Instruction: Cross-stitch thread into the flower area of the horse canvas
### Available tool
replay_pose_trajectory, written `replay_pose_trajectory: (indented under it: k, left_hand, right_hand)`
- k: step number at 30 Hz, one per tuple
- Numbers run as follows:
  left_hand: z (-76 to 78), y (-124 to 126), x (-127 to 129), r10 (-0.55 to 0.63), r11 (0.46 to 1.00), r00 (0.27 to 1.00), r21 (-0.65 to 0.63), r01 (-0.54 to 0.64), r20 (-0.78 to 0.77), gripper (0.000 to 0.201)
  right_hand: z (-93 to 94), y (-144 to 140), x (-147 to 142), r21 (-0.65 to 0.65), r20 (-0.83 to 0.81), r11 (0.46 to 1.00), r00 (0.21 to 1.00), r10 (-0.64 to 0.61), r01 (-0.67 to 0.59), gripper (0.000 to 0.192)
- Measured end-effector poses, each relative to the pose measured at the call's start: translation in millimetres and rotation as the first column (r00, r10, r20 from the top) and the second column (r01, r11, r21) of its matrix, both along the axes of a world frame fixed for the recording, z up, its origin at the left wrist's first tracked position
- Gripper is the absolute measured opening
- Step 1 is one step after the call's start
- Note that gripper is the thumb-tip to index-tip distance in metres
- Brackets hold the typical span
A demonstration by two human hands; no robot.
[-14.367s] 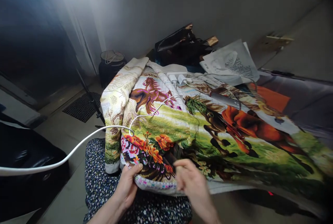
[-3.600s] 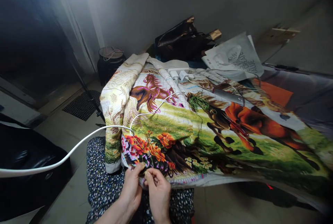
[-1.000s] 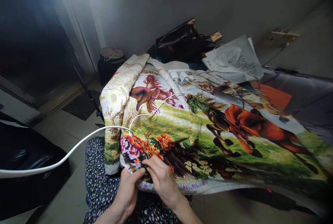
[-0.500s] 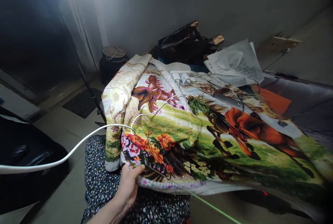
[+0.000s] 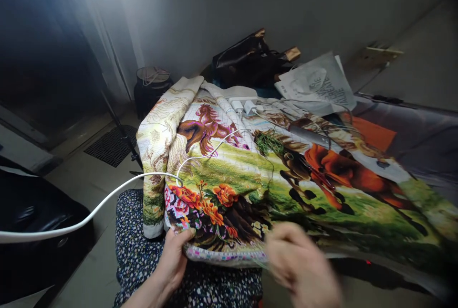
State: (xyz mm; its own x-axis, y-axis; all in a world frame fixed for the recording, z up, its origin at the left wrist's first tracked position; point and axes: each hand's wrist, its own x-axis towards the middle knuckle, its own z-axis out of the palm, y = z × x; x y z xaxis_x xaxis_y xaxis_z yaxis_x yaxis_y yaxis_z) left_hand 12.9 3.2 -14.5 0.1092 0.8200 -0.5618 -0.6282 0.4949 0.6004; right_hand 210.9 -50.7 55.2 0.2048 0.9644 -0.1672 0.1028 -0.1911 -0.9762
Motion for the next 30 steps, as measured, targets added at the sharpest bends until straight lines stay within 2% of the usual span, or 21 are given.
replay_pose_trajectory:
  k: [2, 4, 7, 12, 22, 26, 30]
  left_hand:
    - [-0.5, 0, 1, -0.007, 1.0, 1.0, 0.0, 0.007, 0.016, 0.054]
    - [0.1, 0, 1, -0.009, 1.0, 1.0, 0.005, 0.009, 0.018, 0.053]
    - [2.0, 0, 1, -0.014, 1.0, 1.0, 0.0, 0.014, 0.011, 0.05]
    - [3.0, 0, 0, -0.012, 1.0, 1.0, -0.003, 0.012, 0.015, 0.048]
    - [-2.7, -1, -1, -0.013, 1.0, 1.0, -0.001, 0.013, 0.018, 0.046]
    - [-2.1, -1, 0, 0.007, 1.0, 1.0, -0.007, -0.007, 0.022, 0.046]
    - [-3.2, 0, 1, 0.009, 1.0, 1.0, 0.007, -0.009, 0.029, 0.046]
  right_hand:
    - [-19.3, 19, -24, -0.018, -0.023, 0.991, 0.991, 0.134, -0.134, 0.024]
    - [-37.3, 31, -48, -0.003, 0.062, 0.974, 0.972, 0.225, -0.225, 0.022]
    - [-51.9, 38, -68, 0.018, 0.272, 0.972, 0.937, 0.222, -0.235, 0.024]
    - [-47.6, 40, -70, -0.006, 0.409, 0.965, 0.881, 0.24, -0.26, 0.026]
    - [-43.0, 45, -72, -0.063, 0.518, 0.963, 0.816, 0.257, -0.264, 0.026]
    - [-37.1, 46, -75, -0.115, 0.594, 0.955, 0.752, 0.286, -0.273, 0.028]
    - [-39.0, 44, -81, -0.144, 0.7, 0.957, 0.658, 0.278, -0.252, 0.028]
